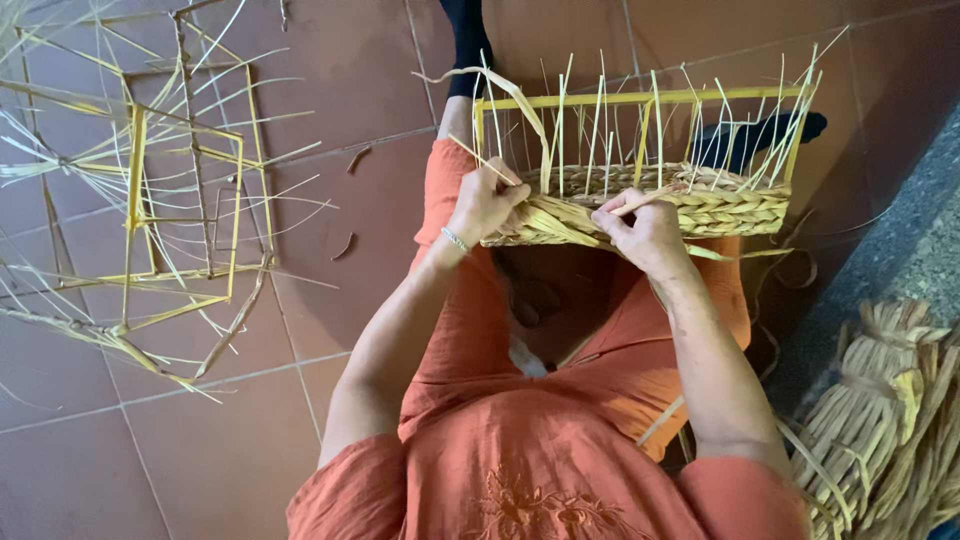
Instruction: The person sits on the tiled floor weaving a basket on a bamboo frame, working on their lap. They weave dried palm strips over the frame's upright stakes, pull strips tight, tuck and fold the ends, and rotate the basket to continue weaving along its side.
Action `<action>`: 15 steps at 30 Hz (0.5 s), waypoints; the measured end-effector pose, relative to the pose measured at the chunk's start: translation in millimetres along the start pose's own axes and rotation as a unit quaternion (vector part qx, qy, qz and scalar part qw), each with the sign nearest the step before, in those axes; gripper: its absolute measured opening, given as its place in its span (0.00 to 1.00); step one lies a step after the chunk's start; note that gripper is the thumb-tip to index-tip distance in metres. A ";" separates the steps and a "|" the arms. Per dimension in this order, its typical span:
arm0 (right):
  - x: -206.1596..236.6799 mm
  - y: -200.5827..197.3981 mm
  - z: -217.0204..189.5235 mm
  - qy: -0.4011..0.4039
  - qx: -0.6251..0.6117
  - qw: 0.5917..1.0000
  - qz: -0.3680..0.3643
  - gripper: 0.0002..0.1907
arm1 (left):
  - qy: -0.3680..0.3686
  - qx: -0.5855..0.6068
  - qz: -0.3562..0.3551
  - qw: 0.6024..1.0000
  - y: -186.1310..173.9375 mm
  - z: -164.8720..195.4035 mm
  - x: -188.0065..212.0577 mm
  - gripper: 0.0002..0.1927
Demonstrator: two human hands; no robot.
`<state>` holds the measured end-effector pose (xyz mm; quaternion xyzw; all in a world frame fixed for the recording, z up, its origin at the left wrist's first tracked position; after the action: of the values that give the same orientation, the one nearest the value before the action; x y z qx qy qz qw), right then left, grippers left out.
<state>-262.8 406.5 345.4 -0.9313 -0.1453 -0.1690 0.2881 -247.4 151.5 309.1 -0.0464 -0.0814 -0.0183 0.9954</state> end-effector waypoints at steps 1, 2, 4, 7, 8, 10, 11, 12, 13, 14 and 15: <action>0.3 0.6 2.5 0.043 -0.036 0.998 -0.010 0.05 | -0.011 0.020 0.005 1.000 -0.7 1.6 -2.0 0.08; 0.0 1.1 5.0 0.086 -0.072 0.994 -0.019 0.05 | -0.022 0.040 0.009 0.999 -1.2 3.0 -3.9 0.08; -2.8 0.2 8.4 0.141 -0.043 0.989 -0.020 0.06 | -0.041 0.048 0.010 0.998 -2.3 4.5 -8.1 0.10; -11.1 -9.1 11.6 0.151 -0.073 0.986 -0.006 0.06 | -0.040 -0.002 0.005 0.999 -3.3 3.8 -13.8 0.19; -12.6 -14.6 13.4 0.142 -0.094 0.985 0.002 0.05 | -0.013 -0.031 0.003 0.999 -2.9 4.2 -15.2 0.22; -9.9 -34.5 20.4 0.133 -0.137 0.980 0.064 0.07 | 0.086 -0.125 0.035 0.988 -2.6 8.3 -15.9 0.28; -6.5 -43.0 24.1 0.128 -0.158 0.975 0.094 0.08 | 0.155 -0.189 0.069 0.967 -1.6 11.6 -13.5 0.31; 1.2 -56.2 25.3 0.081 -0.159 0.966 0.185 0.13 | 0.221 -0.251 0.103 0.937 0.0 15.4 -10.0 0.35; 12.5 -66.9 26.1 0.031 -0.159 0.948 0.273 0.19 | 0.217 -0.249 0.118 0.936 1.6 12.8 -7.3 0.35; 23.7 -69.5 24.6 -0.025 -0.138 0.930 0.339 0.17 | 0.213 -0.247 0.131 0.936 3.5 10.4 -3.3 0.34; 36.4 -69.8 22.4 -0.082 -0.117 0.905 0.402 0.16 | 0.209 -0.244 0.144 0.936 5.7 8.7 -0.6 0.34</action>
<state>-250.5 481.2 376.5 -0.9482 0.2390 0.0223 0.2081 -249.2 158.1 317.0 -0.2944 0.1429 0.0965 0.9400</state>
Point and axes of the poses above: each hand's wrist, its own x-axis away from the middle knuckle, its own y-axis out of the palm, z = x × y, the point moved 4 cm from there along -x, towards the middle knuckle, and after that the axes turned 14 degrees about y, right-handed, at the moved point
